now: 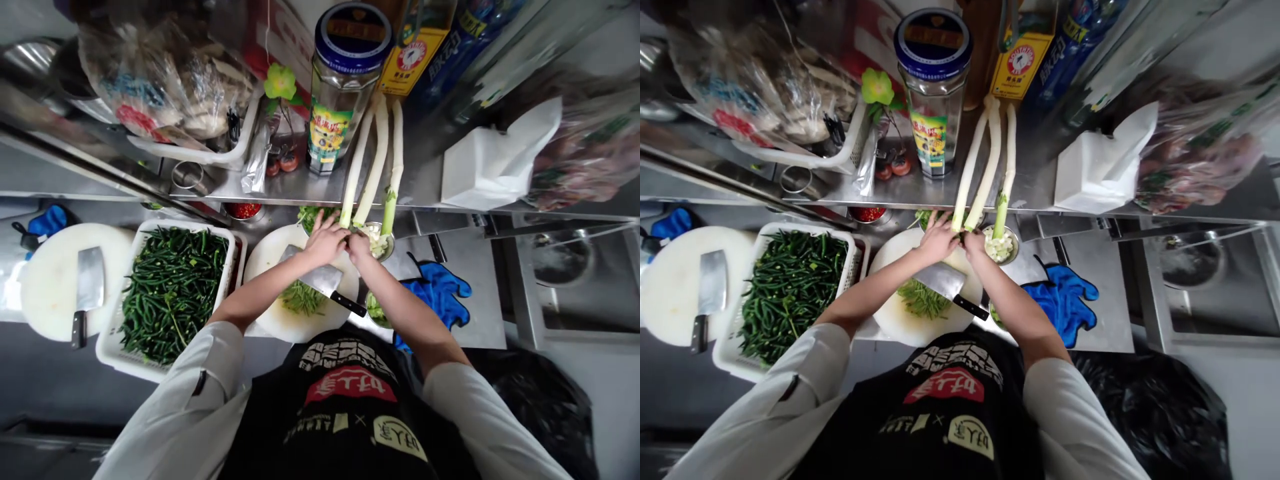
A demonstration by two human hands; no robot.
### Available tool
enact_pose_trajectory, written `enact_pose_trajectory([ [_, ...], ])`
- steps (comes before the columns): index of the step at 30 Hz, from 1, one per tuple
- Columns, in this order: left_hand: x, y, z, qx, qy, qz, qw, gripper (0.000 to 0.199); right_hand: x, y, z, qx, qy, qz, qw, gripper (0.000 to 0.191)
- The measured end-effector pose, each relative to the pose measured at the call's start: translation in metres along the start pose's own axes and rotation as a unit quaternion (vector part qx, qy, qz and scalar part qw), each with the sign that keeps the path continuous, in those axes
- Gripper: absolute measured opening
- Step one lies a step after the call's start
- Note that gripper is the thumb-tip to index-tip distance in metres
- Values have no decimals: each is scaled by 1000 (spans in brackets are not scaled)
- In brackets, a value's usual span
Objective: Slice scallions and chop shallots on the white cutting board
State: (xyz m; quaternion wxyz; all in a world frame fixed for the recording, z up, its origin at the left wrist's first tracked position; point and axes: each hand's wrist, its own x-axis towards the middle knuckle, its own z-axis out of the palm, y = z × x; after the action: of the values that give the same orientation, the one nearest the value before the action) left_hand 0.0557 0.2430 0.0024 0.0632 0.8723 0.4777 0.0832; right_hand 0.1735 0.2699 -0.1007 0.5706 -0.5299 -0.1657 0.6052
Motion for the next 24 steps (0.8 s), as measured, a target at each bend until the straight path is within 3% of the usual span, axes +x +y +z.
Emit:
enact_pose_trajectory([
  [6, -49, 91, 24, -60, -36, 105, 992, 34, -71, 14, -112, 29, 47, 22, 998, 25],
  [11, -87, 133, 35, -82, -55, 151, 984, 35, -123, 40, -178, 6, 93, 35, 995, 28],
  [16, -110, 140, 36, -139, -76, 176, 972, 39, -160, 60, -208, 11, 139, 66, 988, 34],
  [24, -109, 133, 31, -182, -56, 171, 967, 42, -186, 70, -220, 36, 159, 83, 983, 27],
])
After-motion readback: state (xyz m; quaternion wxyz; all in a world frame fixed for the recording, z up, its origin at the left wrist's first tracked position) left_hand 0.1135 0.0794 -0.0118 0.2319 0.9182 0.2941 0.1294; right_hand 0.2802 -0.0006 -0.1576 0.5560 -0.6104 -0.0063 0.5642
